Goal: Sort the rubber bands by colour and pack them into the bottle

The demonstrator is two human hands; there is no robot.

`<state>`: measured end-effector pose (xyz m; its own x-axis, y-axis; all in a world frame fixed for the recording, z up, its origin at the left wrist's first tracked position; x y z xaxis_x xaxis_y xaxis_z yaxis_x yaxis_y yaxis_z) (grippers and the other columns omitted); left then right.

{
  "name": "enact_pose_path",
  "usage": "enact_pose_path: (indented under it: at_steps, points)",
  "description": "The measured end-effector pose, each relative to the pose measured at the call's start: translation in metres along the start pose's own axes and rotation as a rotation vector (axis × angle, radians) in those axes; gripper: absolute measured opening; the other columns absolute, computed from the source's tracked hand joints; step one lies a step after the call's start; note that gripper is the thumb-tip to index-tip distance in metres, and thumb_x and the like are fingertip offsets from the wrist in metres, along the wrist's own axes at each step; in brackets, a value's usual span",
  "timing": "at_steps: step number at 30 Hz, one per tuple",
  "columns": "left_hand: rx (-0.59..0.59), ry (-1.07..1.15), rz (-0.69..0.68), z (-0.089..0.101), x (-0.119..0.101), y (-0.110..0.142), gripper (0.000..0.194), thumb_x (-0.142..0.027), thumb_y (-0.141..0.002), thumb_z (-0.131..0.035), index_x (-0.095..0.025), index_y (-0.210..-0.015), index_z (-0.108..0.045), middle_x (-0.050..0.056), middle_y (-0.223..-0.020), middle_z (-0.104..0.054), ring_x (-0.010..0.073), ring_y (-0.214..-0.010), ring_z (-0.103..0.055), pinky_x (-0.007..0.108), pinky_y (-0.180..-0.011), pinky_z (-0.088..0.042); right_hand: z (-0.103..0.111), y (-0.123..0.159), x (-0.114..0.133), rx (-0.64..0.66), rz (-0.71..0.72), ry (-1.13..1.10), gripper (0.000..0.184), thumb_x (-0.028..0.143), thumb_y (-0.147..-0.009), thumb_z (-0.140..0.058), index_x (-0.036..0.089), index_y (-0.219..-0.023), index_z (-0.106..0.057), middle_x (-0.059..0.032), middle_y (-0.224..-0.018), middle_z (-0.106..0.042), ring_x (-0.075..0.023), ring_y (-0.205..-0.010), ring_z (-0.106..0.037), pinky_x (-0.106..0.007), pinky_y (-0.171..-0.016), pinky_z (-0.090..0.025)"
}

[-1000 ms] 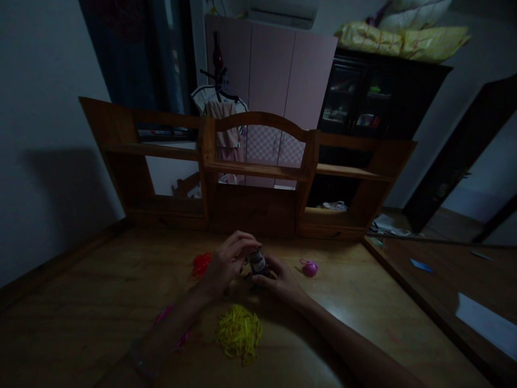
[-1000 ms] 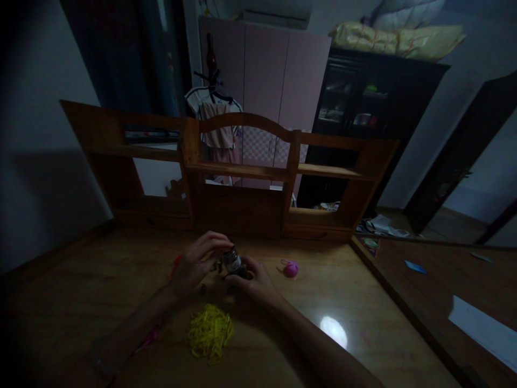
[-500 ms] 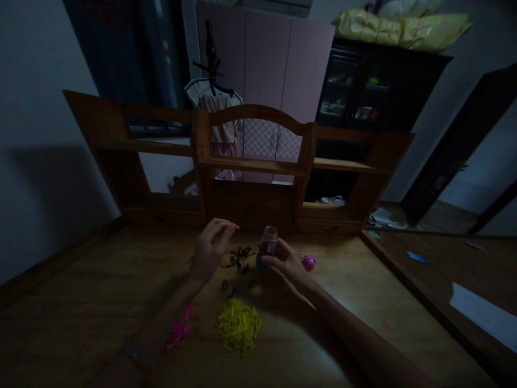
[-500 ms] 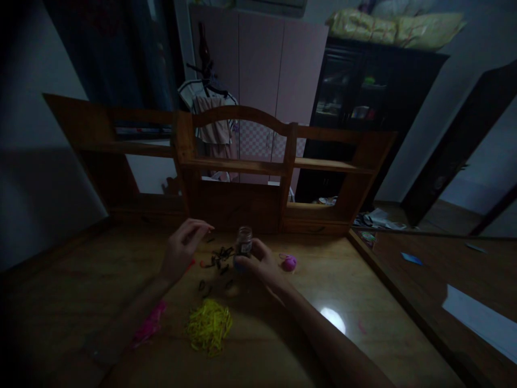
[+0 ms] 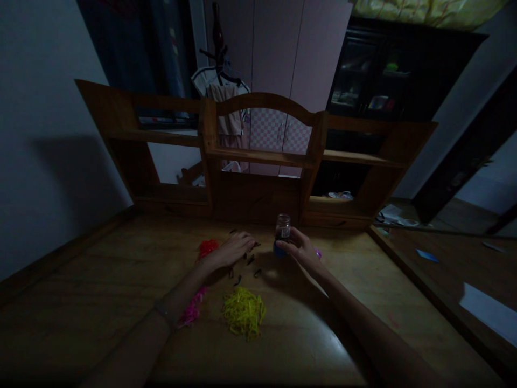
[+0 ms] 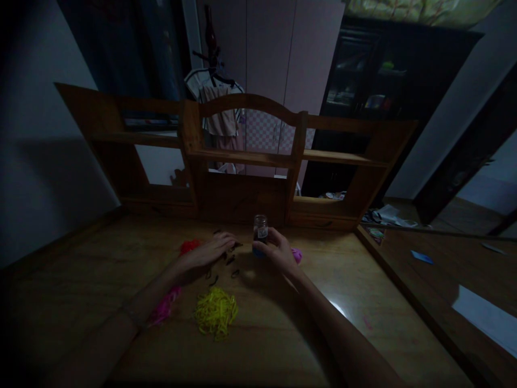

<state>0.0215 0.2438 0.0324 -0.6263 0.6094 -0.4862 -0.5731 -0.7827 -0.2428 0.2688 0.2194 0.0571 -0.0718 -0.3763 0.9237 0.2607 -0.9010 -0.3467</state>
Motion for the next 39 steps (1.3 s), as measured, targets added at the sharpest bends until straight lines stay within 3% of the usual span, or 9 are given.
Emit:
enact_pose_path:
  at_steps: [3, 7, 10, 13, 17, 26, 29, 34, 39]
  points:
    - [0.111, 0.109, -0.016, 0.014, -0.01, 0.007, 0.04, -0.039, -0.099, -0.032, -0.022, -0.105, -0.067, 0.006, -0.107, -0.061, 0.0174, -0.102, -0.054, 0.03, -0.097, -0.04, -0.001, 0.0, 0.002, -0.006, 0.0, -0.016, 0.038, 0.038, -0.078, -0.071, 0.02, -0.11, -0.063, -0.0057, -0.107, -0.066, -0.0223, -0.102, -0.062, -0.038, -0.092, -0.048]
    - [0.263, 0.203, -0.042, 0.036, -0.019, 0.026, 0.031, -0.044, -0.092, -0.051, -0.028, -0.113, -0.067, 0.003, -0.11, -0.061, 0.0184, -0.104, -0.056, 0.028, -0.094, -0.041, 0.0, 0.0, 0.005, -0.014, -0.009, -0.032, 0.039, 0.039, -0.076, -0.073, 0.021, -0.11, -0.063, -0.005, -0.106, -0.067, -0.0215, -0.1, -0.062, -0.036, -0.091, -0.049]
    - [0.295, 0.172, -0.03, 0.047, -0.015, 0.038, 0.053, -0.045, -0.075, -0.072, -0.033, -0.125, -0.06, 0.003, -0.119, -0.057, 0.0226, -0.113, -0.052, 0.031, -0.097, -0.041, 0.0, 0.0, 0.006, -0.005, -0.013, -0.037, 0.038, 0.038, -0.077, -0.072, 0.021, -0.11, -0.064, -0.0049, -0.107, -0.067, -0.0212, -0.101, -0.062, -0.035, -0.09, -0.049]
    - [0.337, 0.12, 0.03, 0.046, -0.011, 0.042, 0.071, -0.042, -0.062, -0.082, -0.036, -0.128, -0.056, 0.003, -0.122, -0.052, 0.0245, -0.117, -0.049, 0.034, -0.099, -0.04, 0.0, 0.0, 0.006, -0.001, -0.011, -0.03, 0.036, 0.038, -0.078, -0.072, 0.021, -0.108, -0.064, -0.0049, -0.105, -0.067, -0.0208, -0.099, -0.063, -0.035, -0.089, -0.049]
    - [0.343, 0.139, 0.106, 0.035, -0.019, 0.038, 0.07, -0.037, -0.061, -0.082, -0.034, -0.126, -0.056, 0.003, -0.119, -0.049, 0.0237, -0.11, -0.051, 0.034, -0.094, -0.044, -0.002, 0.002, 0.008, 0.009, -0.016, -0.031, 0.036, 0.038, -0.078, -0.072, 0.021, -0.109, -0.064, -0.0051, -0.105, -0.067, -0.0208, -0.098, -0.063, -0.035, -0.088, -0.05]
    - [0.34, 0.253, 0.122, 0.026, -0.03, 0.029, 0.035, -0.023, -0.071, -0.069, -0.022, -0.106, -0.065, 0.003, -0.104, -0.059, 0.0191, -0.089, -0.058, 0.029, -0.077, -0.047, -0.002, 0.002, 0.009, 0.034, -0.002, -0.006, 0.037, 0.038, -0.078, -0.071, 0.022, -0.111, -0.064, -0.0043, -0.103, -0.068, -0.0209, -0.097, -0.063, -0.035, -0.086, -0.05]
    - [0.329, 0.309, 0.096, 0.031, -0.025, 0.031, 0.038, -0.022, -0.071, -0.069, -0.025, -0.108, -0.066, 0.002, -0.104, -0.06, 0.0183, -0.09, -0.058, 0.029, -0.078, -0.048, -0.003, 0.003, 0.01, 0.053, 0.011, 0.0, 0.036, 0.037, -0.078, -0.071, 0.021, -0.11, -0.065, -0.0043, -0.104, -0.068, -0.0209, -0.097, -0.063, -0.036, -0.087, -0.05]
    - [0.279, 0.337, 0.044, 0.045, -0.014, 0.038, 0.045, -0.023, -0.076, -0.066, -0.032, -0.12, -0.063, 0.004, -0.118, -0.058, 0.0223, -0.109, -0.055, 0.034, -0.094, -0.044, -0.002, 0.003, 0.012, 0.05, 0.02, 0.006, 0.036, 0.037, -0.078, -0.071, 0.021, -0.11, -0.065, -0.0048, -0.104, -0.067, -0.0207, -0.096, -0.063, -0.035, -0.087, -0.049]
    - [0.239, 0.2, 0.054, 0.037, -0.013, 0.041, 0.059, -0.024, -0.067, -0.076, -0.036, -0.123, -0.061, 0.003, -0.117, -0.055, 0.0216, -0.106, -0.055, 0.032, -0.09, -0.047, -0.003, 0.003, 0.013, 0.048, 0.004, 0.007, 0.038, 0.038, -0.078, -0.071, 0.021, -0.111, -0.065, -0.0046, -0.104, -0.068, -0.0214, -0.097, -0.063, -0.037, -0.088, -0.05]
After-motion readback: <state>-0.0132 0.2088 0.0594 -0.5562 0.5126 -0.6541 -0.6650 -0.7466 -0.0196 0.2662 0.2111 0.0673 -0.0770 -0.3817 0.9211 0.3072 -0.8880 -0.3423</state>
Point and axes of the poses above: each hand's wrist, its own y-axis away from the middle knuckle, its own z-axis out of the back of the hand, x = y × z, the point moved 1 cm from there along -y, towards the middle knuckle
